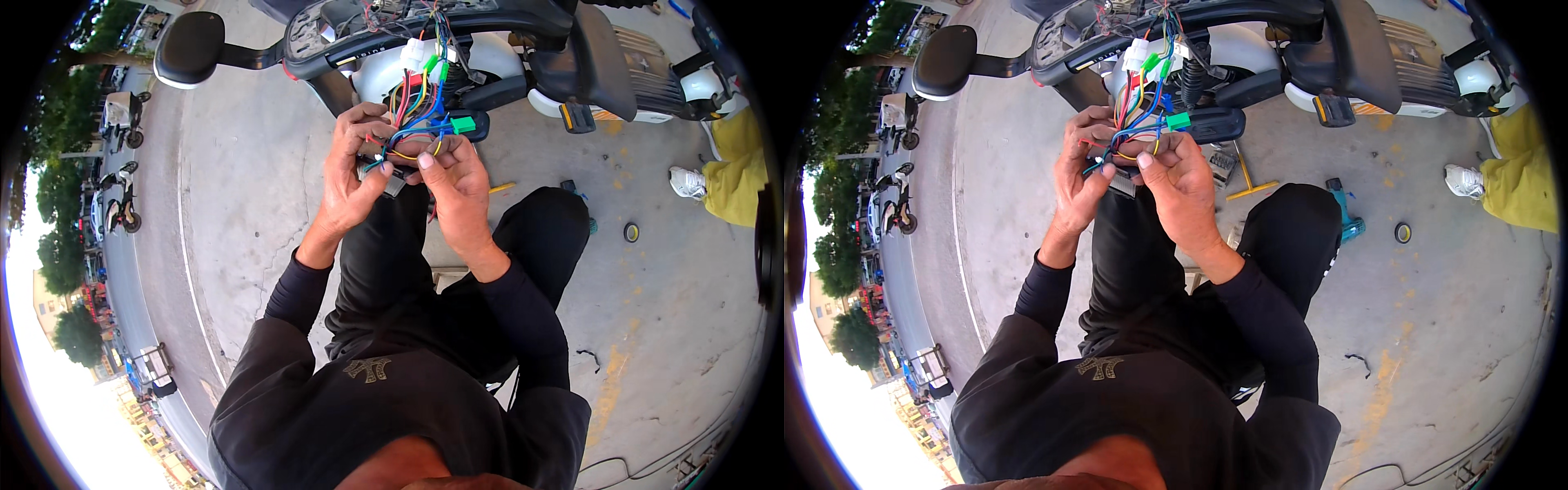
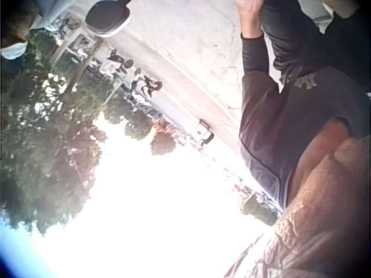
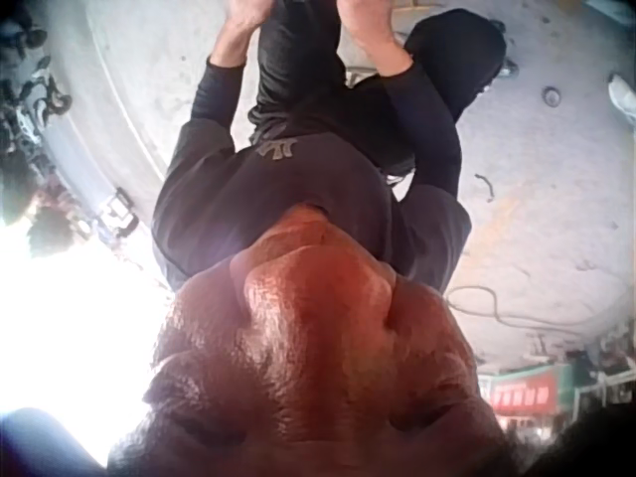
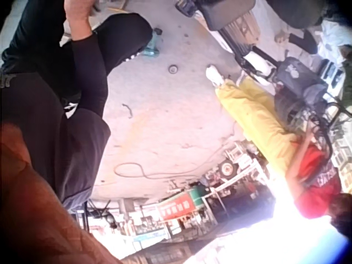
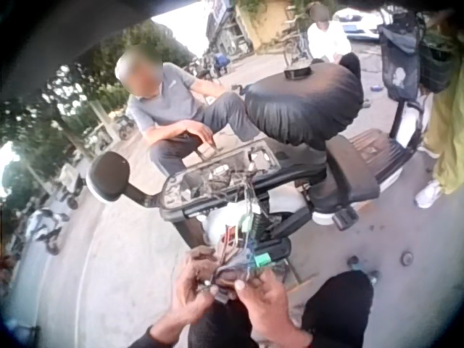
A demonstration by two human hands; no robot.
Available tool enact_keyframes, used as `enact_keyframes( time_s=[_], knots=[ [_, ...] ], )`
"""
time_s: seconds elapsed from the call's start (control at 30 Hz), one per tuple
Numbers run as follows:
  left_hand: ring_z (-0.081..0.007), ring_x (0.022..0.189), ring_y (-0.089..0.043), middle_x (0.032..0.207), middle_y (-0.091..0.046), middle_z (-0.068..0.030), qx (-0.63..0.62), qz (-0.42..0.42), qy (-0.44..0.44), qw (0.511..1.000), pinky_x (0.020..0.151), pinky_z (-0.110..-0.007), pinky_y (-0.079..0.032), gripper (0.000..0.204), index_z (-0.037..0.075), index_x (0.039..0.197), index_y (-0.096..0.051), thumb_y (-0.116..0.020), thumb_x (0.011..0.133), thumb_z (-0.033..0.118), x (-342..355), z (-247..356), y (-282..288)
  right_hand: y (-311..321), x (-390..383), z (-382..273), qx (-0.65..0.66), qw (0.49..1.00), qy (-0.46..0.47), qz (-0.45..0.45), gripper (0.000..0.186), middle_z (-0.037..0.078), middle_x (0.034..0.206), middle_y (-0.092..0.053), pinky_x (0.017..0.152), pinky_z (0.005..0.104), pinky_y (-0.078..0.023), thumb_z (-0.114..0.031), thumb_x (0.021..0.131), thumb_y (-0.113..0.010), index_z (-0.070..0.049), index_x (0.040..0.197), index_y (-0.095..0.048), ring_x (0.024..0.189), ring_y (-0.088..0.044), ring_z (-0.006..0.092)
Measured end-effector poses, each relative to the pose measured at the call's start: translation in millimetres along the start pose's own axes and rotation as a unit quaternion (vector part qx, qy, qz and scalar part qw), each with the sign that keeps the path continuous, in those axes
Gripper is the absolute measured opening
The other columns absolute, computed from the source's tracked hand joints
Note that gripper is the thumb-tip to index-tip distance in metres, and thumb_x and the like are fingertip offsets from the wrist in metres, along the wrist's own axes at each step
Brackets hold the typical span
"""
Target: The person sits on a low stool and repairs the wiring of an electric scooter. They use shears to cut wires and connectors, then strip and twist the wire ends by hand. The person handles a silver control box and various colored wires throughout the process.
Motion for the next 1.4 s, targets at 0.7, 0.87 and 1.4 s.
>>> enact_keyframes(
  time_s=[0.7, 0.87, 1.4],
  knots=[
    [-0.0127, 0.097, -0.059, 0.115, -0.066, -0.0096, -0.199, 0.169, 0.173, 0.95, 0.088, -0.029, -0.049, 0.021, -0.001, 0.11, -0.061, -0.061, 0.101, 0.018, -15, -8, -3, -18, -12, 16, -0.536, 0.699, 0.471, -0.049, 0.027, 0.007, 0.098, -0.07, 0.073, 0.0326, -0.057, -0.008, 0.076, -0.07, -0.006, 0.102, -0.073, 0.097, -0.069, 0.0263],
    [-0.014, 0.095, -0.061, 0.112, -0.066, -0.0114, -0.246, 0.18, 0.169, 0.937, 0.085, -0.029, -0.051, 0.023, -0.001, 0.107, -0.062, -0.061, 0.101, 0.02, -15, -13, -2, -28, -16, 15, -0.625, 0.643, 0.434, -0.082, 0.031, 0.009, 0.117, -0.068, 0.085, 0.0354, -0.054, -0.009, 0.083, -0.066, -0.006, 0.113, -0.071, 0.11, -0.065, 0.0273],
    [-0.0143, 0.089, -0.065, 0.099, -0.07, -0.0085, -0.286, 0.155, 0.178, 0.929, 0.083, -0.029, -0.053, 0.028, -0.002, 0.107, -0.066, -0.061, 0.101, 0.025, -6, -30, 22, -2, -6, -13, -0.406, 0.828, 0.371, 0.11, 0.015, 0.007, 0.097, -0.065, 0.08, 0.0318, -0.048, -0.016, 0.097, -0.058, -0.003, 0.101, -0.063, 0.09, -0.061, 0.0195]
  ],
)
Point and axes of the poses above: each hand's wrist, its own x-axis towards the middle knuckle, its own y-axis out of the back of the hand, z = x × y, the point moved 1 cm from there along x, towards the middle knuckle
